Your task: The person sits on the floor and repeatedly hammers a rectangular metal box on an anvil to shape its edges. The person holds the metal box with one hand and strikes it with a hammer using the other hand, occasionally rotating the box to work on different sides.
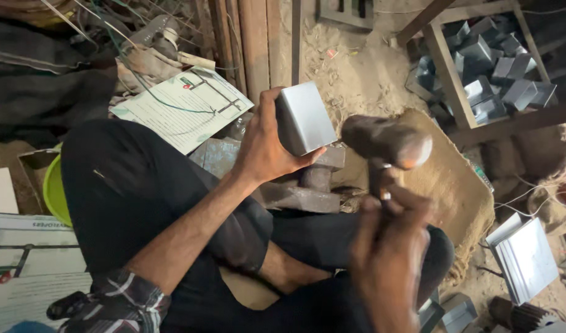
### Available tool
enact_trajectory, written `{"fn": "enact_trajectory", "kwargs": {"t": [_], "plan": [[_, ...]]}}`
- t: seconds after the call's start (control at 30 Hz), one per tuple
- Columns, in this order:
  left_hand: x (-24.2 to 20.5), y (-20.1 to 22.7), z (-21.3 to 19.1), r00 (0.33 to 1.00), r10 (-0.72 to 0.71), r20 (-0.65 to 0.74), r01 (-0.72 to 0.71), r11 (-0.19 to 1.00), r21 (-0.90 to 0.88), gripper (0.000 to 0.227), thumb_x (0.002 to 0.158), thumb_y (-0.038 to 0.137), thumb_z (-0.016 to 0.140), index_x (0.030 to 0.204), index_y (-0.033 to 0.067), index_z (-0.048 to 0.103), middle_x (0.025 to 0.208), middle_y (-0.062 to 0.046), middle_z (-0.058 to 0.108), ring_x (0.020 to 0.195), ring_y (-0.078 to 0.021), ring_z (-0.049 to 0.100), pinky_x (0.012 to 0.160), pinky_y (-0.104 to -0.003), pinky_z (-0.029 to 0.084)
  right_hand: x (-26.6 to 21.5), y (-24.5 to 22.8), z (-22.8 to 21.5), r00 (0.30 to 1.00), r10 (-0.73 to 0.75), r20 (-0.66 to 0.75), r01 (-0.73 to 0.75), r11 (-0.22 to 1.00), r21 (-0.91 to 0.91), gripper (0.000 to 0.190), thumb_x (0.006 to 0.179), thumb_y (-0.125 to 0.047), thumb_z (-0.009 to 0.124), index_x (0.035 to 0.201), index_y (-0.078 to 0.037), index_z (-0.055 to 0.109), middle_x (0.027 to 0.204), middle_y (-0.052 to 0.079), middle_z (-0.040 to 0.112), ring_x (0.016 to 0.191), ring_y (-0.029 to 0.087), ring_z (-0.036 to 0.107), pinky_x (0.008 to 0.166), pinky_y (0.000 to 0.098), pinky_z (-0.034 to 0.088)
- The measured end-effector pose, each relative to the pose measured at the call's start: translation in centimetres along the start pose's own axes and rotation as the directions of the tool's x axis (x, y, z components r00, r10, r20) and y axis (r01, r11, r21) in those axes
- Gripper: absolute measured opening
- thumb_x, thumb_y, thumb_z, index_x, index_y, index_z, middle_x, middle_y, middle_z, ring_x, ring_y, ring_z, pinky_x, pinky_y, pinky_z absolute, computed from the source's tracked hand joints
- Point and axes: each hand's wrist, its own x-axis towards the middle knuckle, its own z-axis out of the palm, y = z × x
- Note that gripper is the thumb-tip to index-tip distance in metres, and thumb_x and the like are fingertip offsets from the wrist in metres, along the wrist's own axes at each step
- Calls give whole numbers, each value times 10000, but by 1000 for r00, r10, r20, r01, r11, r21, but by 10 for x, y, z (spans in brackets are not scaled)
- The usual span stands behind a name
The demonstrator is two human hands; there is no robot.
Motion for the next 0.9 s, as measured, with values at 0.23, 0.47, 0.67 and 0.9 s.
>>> {"fn": "enact_trajectory", "kwargs": {"t": [0.23, 0.47, 0.67, 0.9], "plan": [[3, 6, -1, 1000, 8, -9, -8, 1000, -8, 1017, 724, 421, 960, 1420, 10, 343, 1250, -252, 607, 1143, -409, 659, 917, -486, 558, 12, -12, -11, 963, 111, 247, -98, 993, -63, 314, 1013, -99, 577, 1311, -63, 485, 806, 272, 712, 674, 402, 688, 629, 488, 492], [2, 2, 0, 1000, 20, -20, -20, 1000, 15, 1014, 735, 430, 963, 1423, 14, 345, 1284, -246, 593, 1175, -431, 643, 959, -490, 547, -16, -8, -10, 972, -149, -181, 195, 942, 273, 308, 1076, -92, 540, 1317, -52, 353, 1211, 341, 573, 855, 410, 571, 690, 405, 486], [4, 7, -3, 1000, -20, 1, 20, 1000, -19, 1075, 635, 443, 961, 1418, 12, 361, 1281, -244, 615, 1196, -428, 640, 976, -489, 543, 2, -2, 0, 954, -164, 251, 198, 974, -113, 357, 956, -95, 579, 1305, -90, 502, 1067, 261, 736, 959, 420, 724, 773, 464, 553], [2, 4, -1, 998, -53, 17, 53, 998, -20, 1023, 725, 463, 953, 1430, 27, 354, 1281, -225, 614, 1185, -392, 664, 966, -475, 561, 6, -7, -22, 998, -51, 27, 52, 998, -39, 359, 1051, -129, 548, 1335, 24, 391, 1014, 264, 695, 831, 329, 706, 770, 452, 533]]}}
